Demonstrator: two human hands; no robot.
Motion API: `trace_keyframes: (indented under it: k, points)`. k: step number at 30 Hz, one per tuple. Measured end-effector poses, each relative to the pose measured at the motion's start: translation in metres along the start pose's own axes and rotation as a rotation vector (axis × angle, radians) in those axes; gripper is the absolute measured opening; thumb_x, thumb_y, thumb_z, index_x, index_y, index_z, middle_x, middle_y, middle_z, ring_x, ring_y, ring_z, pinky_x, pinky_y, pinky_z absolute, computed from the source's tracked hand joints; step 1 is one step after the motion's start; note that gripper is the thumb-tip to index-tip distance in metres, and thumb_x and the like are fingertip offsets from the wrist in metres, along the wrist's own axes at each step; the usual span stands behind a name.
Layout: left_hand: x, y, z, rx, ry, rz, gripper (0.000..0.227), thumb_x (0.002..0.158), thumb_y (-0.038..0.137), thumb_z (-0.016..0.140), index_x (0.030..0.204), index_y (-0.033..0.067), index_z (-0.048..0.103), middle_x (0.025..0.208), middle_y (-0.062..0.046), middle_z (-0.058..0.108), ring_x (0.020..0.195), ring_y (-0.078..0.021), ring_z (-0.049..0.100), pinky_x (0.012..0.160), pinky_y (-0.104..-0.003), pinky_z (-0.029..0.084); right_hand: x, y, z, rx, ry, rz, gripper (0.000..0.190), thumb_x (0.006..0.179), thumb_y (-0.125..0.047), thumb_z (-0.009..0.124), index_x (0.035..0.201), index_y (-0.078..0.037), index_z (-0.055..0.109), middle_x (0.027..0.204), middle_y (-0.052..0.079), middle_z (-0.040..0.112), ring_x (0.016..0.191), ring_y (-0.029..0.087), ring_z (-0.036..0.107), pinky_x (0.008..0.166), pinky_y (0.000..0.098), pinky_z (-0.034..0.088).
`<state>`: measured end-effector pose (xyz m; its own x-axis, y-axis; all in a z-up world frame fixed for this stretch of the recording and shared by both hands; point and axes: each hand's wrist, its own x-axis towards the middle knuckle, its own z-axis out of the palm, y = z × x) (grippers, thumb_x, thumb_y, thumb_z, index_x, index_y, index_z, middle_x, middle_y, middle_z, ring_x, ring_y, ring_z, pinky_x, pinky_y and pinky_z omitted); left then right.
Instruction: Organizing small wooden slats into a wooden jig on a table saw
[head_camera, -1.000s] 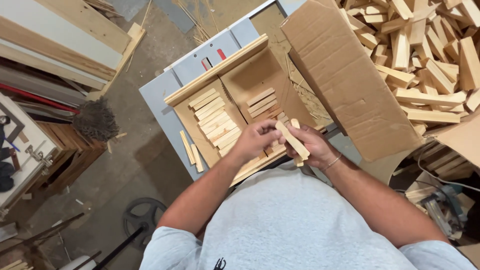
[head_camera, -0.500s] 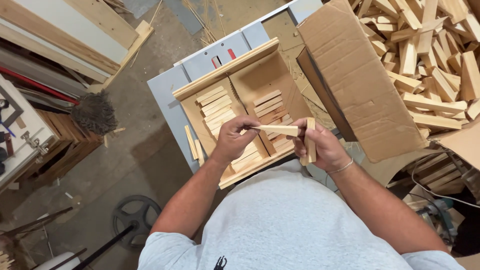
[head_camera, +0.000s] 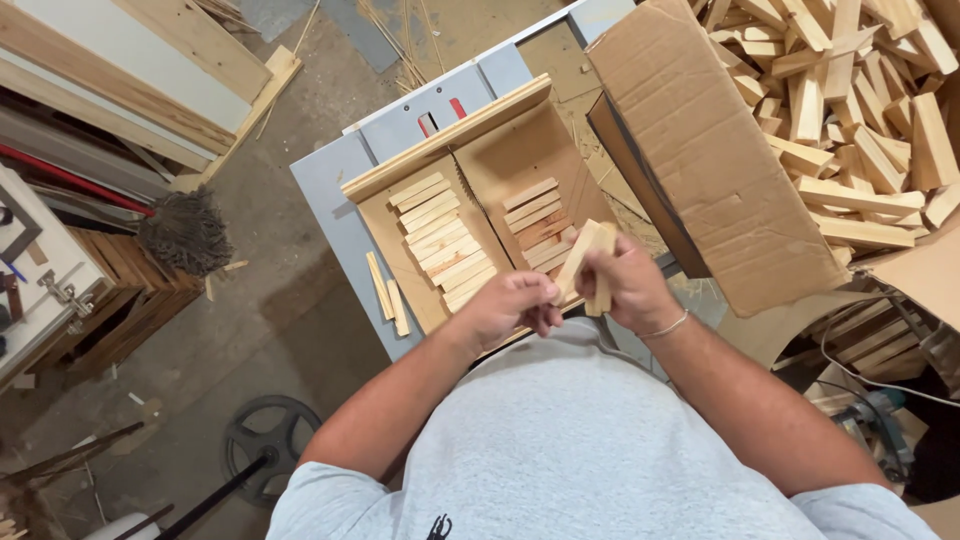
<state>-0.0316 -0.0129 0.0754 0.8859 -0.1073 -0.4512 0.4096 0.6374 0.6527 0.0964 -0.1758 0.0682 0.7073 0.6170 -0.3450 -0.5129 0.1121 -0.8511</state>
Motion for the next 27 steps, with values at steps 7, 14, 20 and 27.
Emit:
trace_keyframes:
  k: [7,14,20,27]
  points:
    - [0.02,-0.011,-0.007,0.332,0.104,0.029,0.015,0.095,0.021,0.071,0.094,0.0064,0.075,0.076,-0.014,0.077,0.065,-0.0163,0.073,0.063,-0.024,0.058,-0.005,-0.029,0.02,-0.282,-0.071,0.037,0.017,0.089,-0.015,0.076,0.085,0.0,0.069,0.055,0.013,0.064,0.039,0.015,0.056,0.037,0.0243,0.045]
    - [0.026,0.019,-0.012,1.375,0.483,1.311,0.036,0.095,0.034,0.072,0.126,0.0166,0.067,0.133,-0.008,0.068,0.102,-0.0295,0.071,0.085,-0.04,0.061,0.004,-0.05,0.003,-0.406,-0.219,0.14,0.037,0.096,-0.028,0.068,0.067,-0.005,0.063,0.045,0.009,0.057,0.032,0.015,0.054,0.032,0.0266,0.04]
    - [0.066,0.001,-0.042,1.387,0.16,1.396,0.022,0.096,0.022,0.069,0.116,0.0154,0.075,0.118,-0.008,0.074,0.098,-0.0302,0.073,0.083,-0.04,0.061,-0.001,-0.048,0.0,-0.289,-0.227,0.34,0.04,0.097,-0.031,0.064,0.068,-0.003,0.061,0.042,0.013,0.054,0.029,0.018,0.051,0.028,0.0298,0.039]
    - [0.139,0.051,-0.128,1.648,0.526,0.305,0.025,0.089,0.034,0.074,0.112,0.0241,0.073,0.109,0.003,0.068,0.106,-0.0287,0.07,0.095,-0.046,0.059,0.016,0.029,-0.058,-0.014,0.205,0.551,0.042,0.105,-0.052,0.053,0.115,-0.013,0.061,0.081,0.006,0.066,0.059,0.023,0.063,0.05,0.0372,0.055]
